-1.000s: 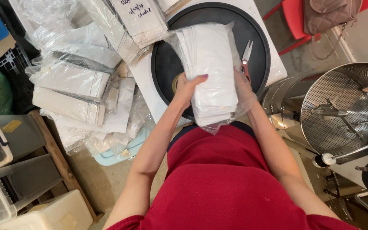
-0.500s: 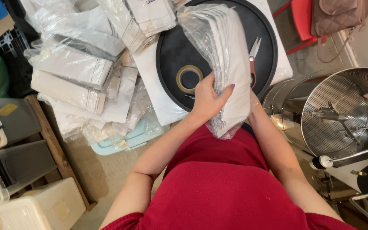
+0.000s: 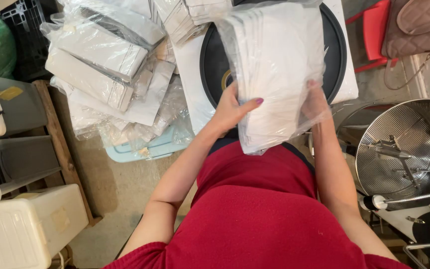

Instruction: The person gathers white rectangular items from a blue bin and places them into a clear plastic bag. They then use scissors to cut the bag and a marker to write on it. Finally, they arrange the packaged items on a black tray.

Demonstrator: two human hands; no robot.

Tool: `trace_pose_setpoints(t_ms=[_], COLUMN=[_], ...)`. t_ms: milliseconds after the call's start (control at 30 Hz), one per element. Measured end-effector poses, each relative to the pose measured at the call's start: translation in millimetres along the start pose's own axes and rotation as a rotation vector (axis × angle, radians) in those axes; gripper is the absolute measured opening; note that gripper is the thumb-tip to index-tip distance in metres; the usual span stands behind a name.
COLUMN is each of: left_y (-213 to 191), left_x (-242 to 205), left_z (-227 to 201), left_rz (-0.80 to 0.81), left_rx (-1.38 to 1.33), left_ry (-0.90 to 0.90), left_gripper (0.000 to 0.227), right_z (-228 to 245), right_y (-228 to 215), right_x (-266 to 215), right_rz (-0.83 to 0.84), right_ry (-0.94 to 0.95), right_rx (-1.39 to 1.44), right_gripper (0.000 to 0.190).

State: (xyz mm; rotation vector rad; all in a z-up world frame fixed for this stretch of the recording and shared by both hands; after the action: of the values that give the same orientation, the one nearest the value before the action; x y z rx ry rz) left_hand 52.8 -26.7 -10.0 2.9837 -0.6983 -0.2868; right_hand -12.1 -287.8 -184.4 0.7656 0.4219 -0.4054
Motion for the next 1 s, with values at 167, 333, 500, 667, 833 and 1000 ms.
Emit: trace_pose_setpoints(t_ms=[167, 333, 500, 667, 833, 1000], left_y=[-22.8, -40.6, -72.5, -95.6, -111.8, -134.9], left_x=[2.4, 6.5, 32.5, 48.8, 57.0, 58.1], left_z=[26.3, 20.4, 90.7, 155.9, 156.1, 142.2], left_rz=[0.039, 0.051, -0.014, -0.047, -0.116, -0.282], left_rx=[-0.105, -0.113, -0.438, -0.760, -0.774, -0.780], left_ry=[-0.081, -0.133, -0.257, -0.326, -0.205, -0.151], left_gripper=[0.068, 0.071, 0.070, 0.060, 0.052, 0.055], right_z=[29.5, 40.6, 80.2, 97.9, 73.8, 92.1], right_y=[47.9, 65.7, 135.2, 196.0, 129.0, 200.7], right_x=[-12.9, 5.8, -24.8, -50.3, 19.3, -44.7], right_rz=[0.043, 0.165, 0.191, 0.302, 0.227, 0.172], right_ry=[-0.032, -0.057, -0.104, -0.215, 0.260, 0.172], right_rx=[-0.213, -0.519, -0.705, -0.942, -0.716, -0.709], right_gripper=[0.068, 0.094, 0.082, 0.092, 0.081, 0.083])
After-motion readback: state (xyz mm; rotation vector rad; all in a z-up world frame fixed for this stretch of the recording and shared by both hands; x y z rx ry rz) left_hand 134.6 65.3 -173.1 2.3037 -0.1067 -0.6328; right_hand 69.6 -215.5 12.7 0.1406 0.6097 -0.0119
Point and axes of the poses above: each hand's wrist, its own x-axis towards the middle knuckle, its own y-axis out of the palm, z = x × y, the point moved 6 cm from there along x, towards the middle knuckle, and after that the axes turned 10 degrees about x, right-handed, at the moved point
